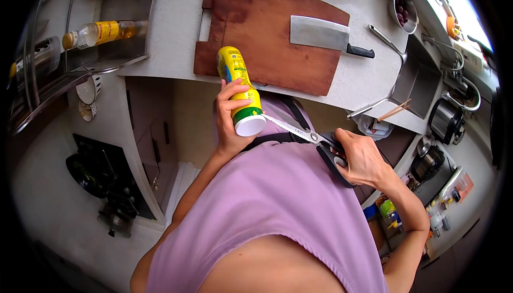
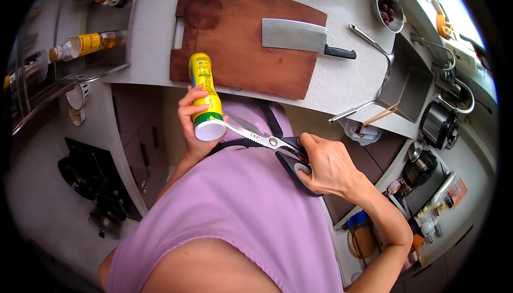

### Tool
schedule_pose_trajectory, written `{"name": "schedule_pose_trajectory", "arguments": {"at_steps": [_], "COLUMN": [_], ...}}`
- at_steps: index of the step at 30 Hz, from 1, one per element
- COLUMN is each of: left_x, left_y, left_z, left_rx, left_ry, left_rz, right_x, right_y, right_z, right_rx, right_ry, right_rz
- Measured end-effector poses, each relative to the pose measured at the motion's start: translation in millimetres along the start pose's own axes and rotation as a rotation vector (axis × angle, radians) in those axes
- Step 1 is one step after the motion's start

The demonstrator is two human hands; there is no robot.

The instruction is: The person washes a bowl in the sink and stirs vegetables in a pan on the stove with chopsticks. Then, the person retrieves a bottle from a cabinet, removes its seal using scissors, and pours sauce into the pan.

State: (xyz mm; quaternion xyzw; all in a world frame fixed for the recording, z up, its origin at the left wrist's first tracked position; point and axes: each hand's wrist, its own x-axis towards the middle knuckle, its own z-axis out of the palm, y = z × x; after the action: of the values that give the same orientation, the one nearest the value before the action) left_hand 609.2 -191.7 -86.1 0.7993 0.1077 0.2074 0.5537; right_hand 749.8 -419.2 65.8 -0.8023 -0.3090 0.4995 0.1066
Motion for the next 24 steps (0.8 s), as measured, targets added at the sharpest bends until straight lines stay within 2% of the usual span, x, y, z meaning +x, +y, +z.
{"name": "schedule_pose_trajectory", "arguments": {"at_steps": [15,21,24], "left_x": [-0.1,-4.4,-2.7], "left_y": [-4.7,-8.0,-6.3], "left_z": [-6.3,-5.4,-6.5], "left_rx": [-0.031,-0.034,-0.038], "left_ry": [0.011,0.017,0.027], "left_rz": [0.006,0.021,0.023], "right_x": [6.4,11.6,17.1], "right_y": [-5.0,-11.3,-10.9], "right_z": [-8.8,-24.6,-28.3], "right_rx": [0.041,-0.056,-0.056], "right_ry": [-0.081,-0.077,-0.184], "right_rz": [-0.017,-0.044,-0.044]}}
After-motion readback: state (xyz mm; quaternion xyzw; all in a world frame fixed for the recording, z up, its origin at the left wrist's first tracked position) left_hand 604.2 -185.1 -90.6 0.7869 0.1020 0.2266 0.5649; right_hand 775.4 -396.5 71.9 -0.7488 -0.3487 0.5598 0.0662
